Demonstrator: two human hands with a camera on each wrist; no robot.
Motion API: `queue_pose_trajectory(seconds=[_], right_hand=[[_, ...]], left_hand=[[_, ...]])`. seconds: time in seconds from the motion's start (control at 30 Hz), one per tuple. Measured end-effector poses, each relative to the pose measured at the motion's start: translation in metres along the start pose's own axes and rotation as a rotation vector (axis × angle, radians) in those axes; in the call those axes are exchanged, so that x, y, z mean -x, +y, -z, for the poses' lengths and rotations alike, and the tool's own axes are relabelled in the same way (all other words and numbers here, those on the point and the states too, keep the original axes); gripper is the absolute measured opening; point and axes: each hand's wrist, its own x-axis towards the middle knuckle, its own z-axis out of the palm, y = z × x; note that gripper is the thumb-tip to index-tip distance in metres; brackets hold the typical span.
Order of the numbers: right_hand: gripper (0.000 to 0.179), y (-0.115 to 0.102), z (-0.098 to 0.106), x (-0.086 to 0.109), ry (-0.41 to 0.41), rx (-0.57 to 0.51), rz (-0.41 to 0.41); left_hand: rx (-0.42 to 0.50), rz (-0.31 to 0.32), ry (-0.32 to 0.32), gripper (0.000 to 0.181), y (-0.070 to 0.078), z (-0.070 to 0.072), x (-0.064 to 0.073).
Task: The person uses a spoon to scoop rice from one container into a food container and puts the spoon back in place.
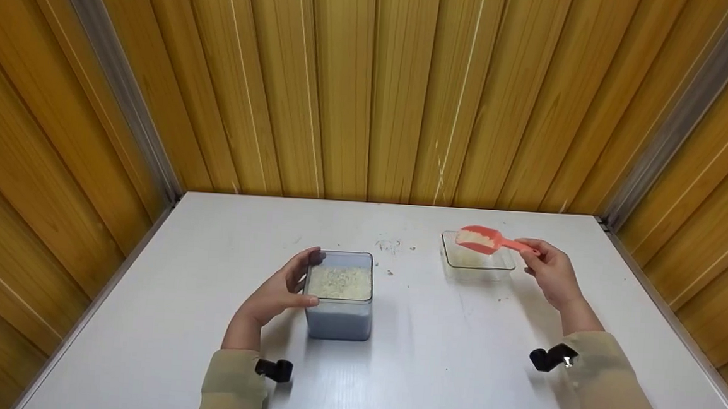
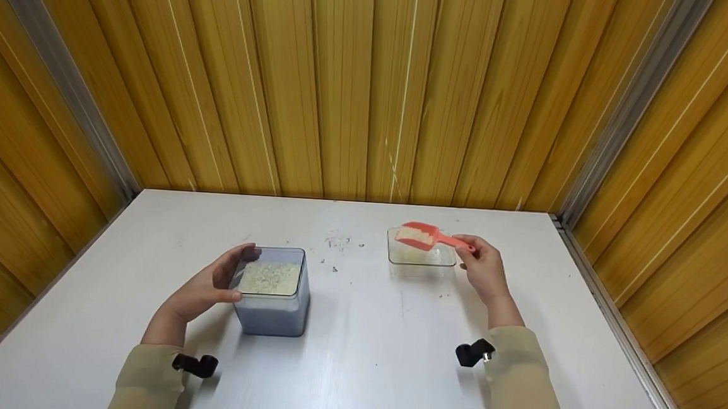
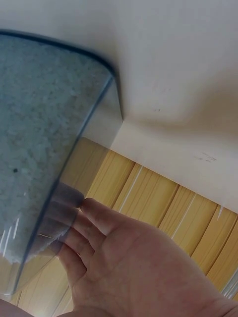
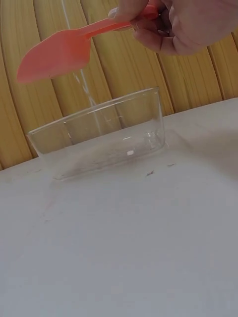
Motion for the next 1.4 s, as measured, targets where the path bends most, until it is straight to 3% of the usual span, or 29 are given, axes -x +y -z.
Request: queue_pose_trajectory(seconds=[0.33, 0.47, 0.73, 1.1, 1.4], right_hand=[[0.039, 0.000, 0.010, -0.003, -0.005, 0.337, 0.000], [0.035, -0.003, 0.014, -0.005, -0.013, 0.418, 0.010], [0.030, -0.012, 0.021, -0.003, -0.005, 0.519, 0.077], [0.026, -0.026, 0.016, 0.000, 0.038, 0.659, 0.188], [0.024, -0.022, 0.010, 0.006, 0.140, 0.610, 0.294]], left_hand=[[0.014, -0.006, -0.016, 0.112, 0.000, -0.001, 0.001], [0.026, -0.012, -0.035, 0.112, 0.001, 0.000, 0.002], [0.025, 0.005, -0.011, 0.112, 0.001, -0.001, 0.000], [0.016, -0.008, -0.029, 0.112, 0.002, -0.001, 0.000], [0.008, 0.002, -0.016, 0.112, 0.001, -0.002, 0.000]])
